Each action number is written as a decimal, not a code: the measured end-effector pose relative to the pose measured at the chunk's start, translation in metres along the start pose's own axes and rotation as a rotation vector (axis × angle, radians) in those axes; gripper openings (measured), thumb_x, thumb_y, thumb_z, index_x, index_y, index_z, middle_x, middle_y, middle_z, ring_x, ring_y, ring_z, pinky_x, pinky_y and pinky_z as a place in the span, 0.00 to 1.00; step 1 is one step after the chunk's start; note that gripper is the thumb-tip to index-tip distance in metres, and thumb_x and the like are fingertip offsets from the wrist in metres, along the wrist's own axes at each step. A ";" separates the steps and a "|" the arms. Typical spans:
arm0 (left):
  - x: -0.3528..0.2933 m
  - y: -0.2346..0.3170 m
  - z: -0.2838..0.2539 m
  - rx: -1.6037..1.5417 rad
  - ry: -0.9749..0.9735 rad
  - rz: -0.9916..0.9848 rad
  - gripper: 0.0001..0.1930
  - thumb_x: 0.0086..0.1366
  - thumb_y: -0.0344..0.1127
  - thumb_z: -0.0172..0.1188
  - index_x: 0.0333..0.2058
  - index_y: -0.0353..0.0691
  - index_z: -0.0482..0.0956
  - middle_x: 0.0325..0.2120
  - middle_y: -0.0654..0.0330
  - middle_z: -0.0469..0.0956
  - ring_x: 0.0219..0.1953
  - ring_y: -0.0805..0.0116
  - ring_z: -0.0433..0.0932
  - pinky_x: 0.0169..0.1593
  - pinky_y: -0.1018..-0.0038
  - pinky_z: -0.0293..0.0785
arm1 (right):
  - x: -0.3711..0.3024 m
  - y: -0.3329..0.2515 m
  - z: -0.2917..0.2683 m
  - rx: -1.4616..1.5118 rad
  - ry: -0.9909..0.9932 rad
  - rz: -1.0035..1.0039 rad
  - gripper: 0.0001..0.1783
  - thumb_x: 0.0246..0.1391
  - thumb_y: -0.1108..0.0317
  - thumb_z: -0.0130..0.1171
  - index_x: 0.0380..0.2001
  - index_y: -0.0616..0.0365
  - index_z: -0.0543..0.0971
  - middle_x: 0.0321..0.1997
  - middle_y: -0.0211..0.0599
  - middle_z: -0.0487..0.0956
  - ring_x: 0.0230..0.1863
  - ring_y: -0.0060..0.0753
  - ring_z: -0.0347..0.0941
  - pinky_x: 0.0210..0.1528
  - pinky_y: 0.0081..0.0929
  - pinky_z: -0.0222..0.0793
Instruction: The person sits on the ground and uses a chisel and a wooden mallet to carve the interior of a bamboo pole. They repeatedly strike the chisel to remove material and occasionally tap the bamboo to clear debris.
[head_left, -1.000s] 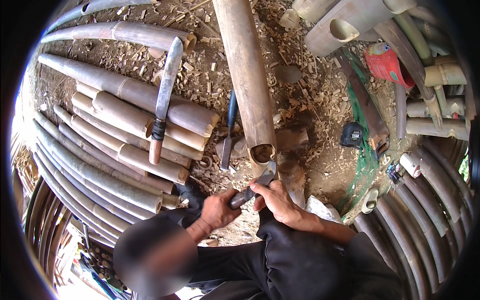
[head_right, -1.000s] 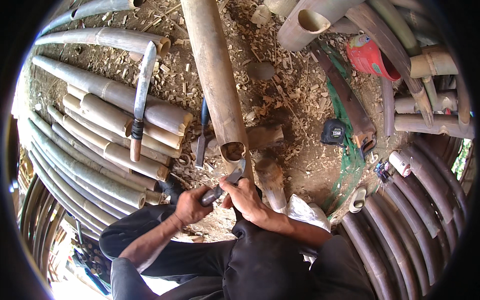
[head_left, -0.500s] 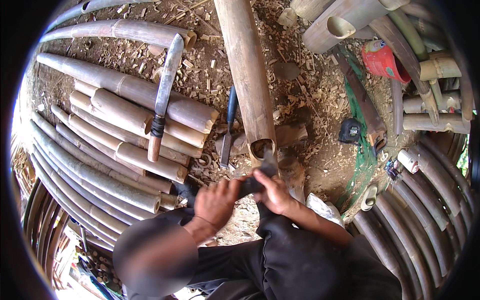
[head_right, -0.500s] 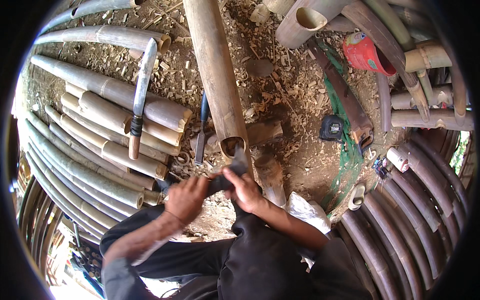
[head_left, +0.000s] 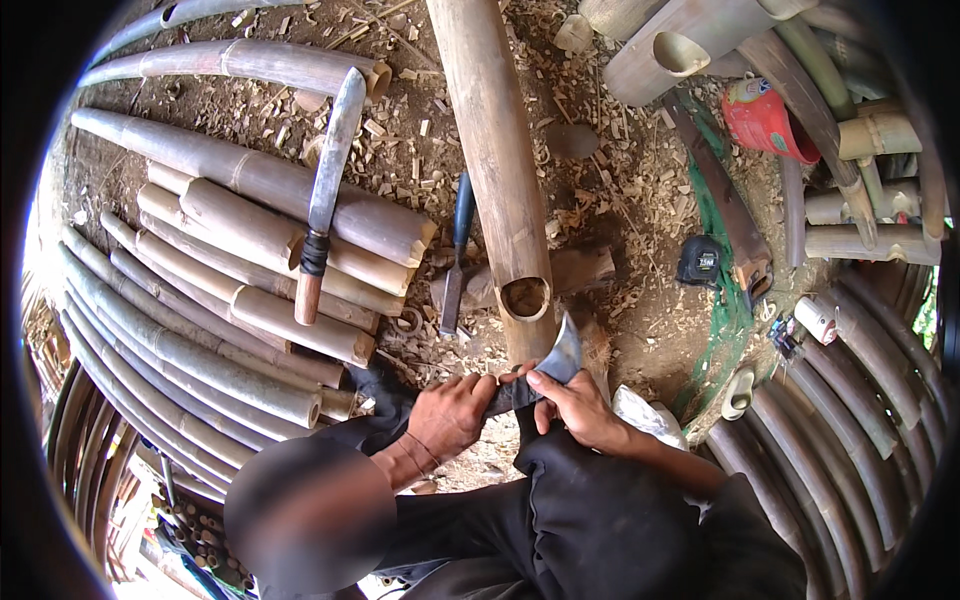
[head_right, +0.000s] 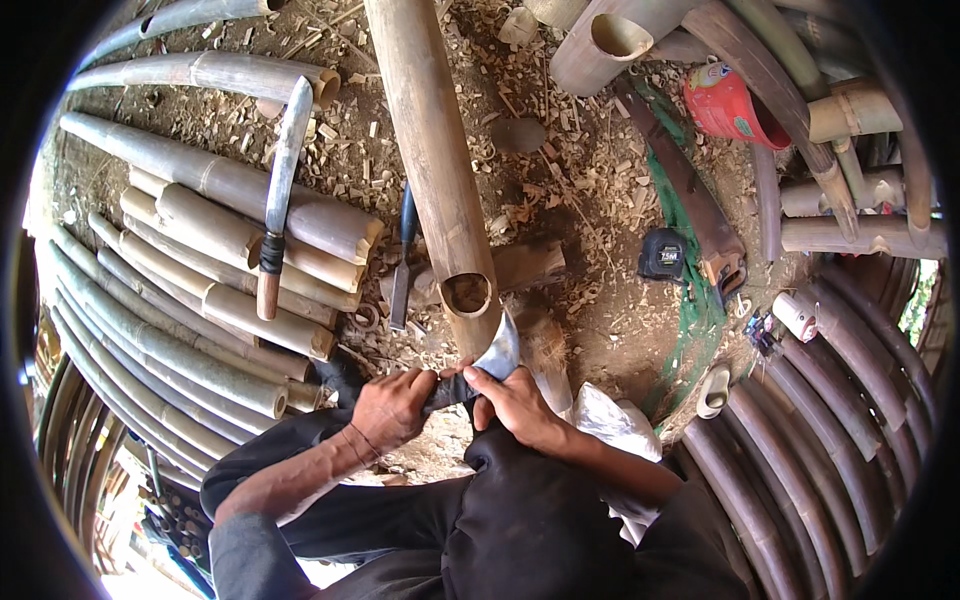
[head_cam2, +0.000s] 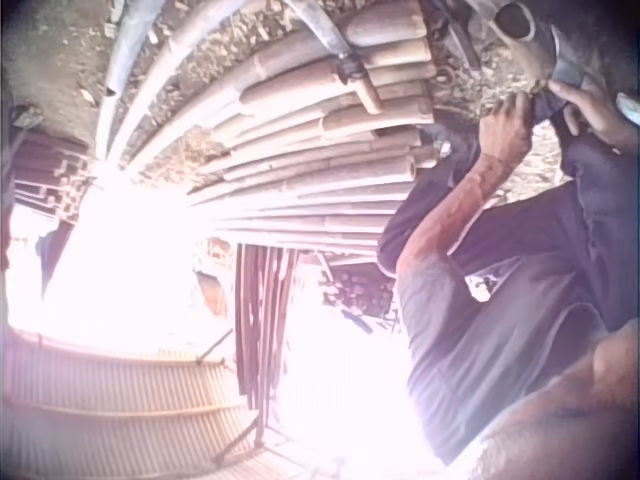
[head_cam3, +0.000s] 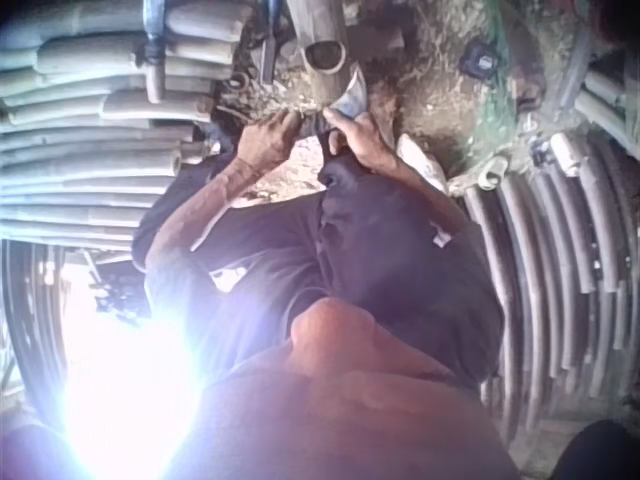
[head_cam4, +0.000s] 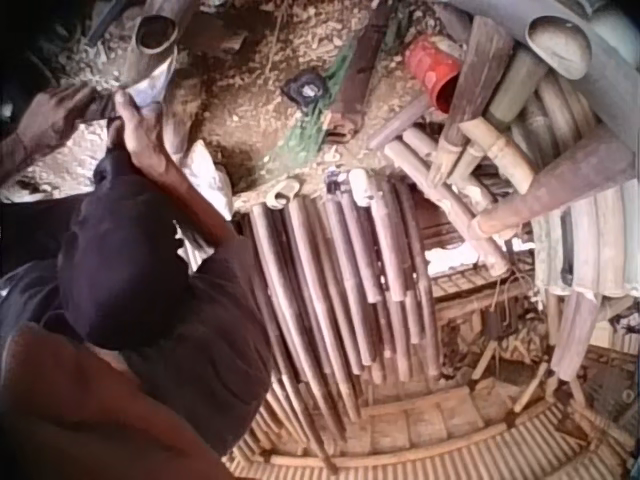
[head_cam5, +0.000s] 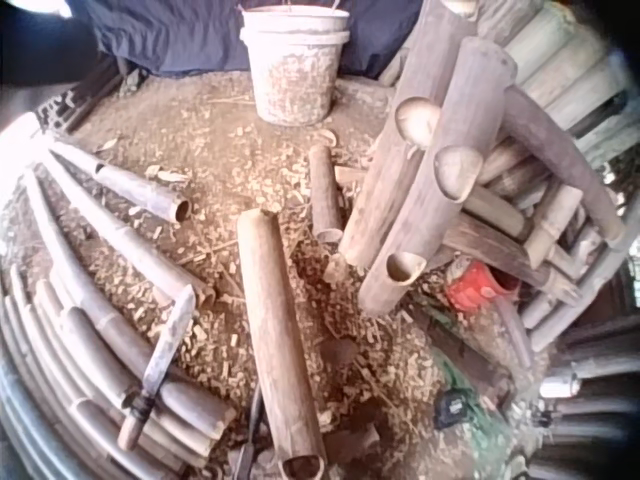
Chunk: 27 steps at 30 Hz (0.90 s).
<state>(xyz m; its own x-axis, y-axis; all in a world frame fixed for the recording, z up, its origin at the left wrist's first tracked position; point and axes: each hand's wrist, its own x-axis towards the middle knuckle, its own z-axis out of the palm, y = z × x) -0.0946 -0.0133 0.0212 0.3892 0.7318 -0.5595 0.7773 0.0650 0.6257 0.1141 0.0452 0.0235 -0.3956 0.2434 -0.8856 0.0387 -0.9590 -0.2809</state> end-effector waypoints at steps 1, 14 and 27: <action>0.005 0.002 -0.015 0.067 -0.010 0.002 0.09 0.60 0.33 0.54 0.39 0.42 0.68 0.30 0.56 0.76 0.34 0.58 0.81 0.33 0.63 0.77 | 0.002 0.003 -0.002 0.088 -0.020 0.034 0.16 0.64 0.57 0.54 0.45 0.58 0.76 0.27 0.28 0.77 0.15 0.22 0.70 0.19 0.20 0.66; 0.012 0.003 -0.005 -0.239 -0.227 -0.268 0.21 0.49 0.38 0.63 0.43 0.41 0.70 0.23 0.46 0.79 0.27 0.44 0.81 0.34 0.54 0.78 | 0.030 0.005 0.008 -0.092 0.147 0.023 0.17 0.62 0.57 0.55 0.36 0.62 0.82 0.23 0.33 0.77 0.16 0.24 0.72 0.18 0.23 0.67; 0.025 0.062 0.059 -0.835 0.054 -0.435 0.44 0.52 0.40 0.69 0.65 0.35 0.57 0.39 0.43 0.81 0.41 0.51 0.82 0.46 0.66 0.77 | 0.030 0.023 -0.004 -0.930 0.485 -0.247 0.23 0.63 0.53 0.48 0.32 0.63 0.81 0.21 0.47 0.80 0.27 0.46 0.79 0.33 0.41 0.72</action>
<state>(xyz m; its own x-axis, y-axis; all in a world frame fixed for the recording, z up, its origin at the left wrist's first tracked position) -0.0079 -0.0312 0.0140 0.1085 0.5583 -0.8225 0.2349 0.7895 0.5670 0.1068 0.0315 -0.0110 -0.0897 0.6431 -0.7605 0.7711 -0.4384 -0.4617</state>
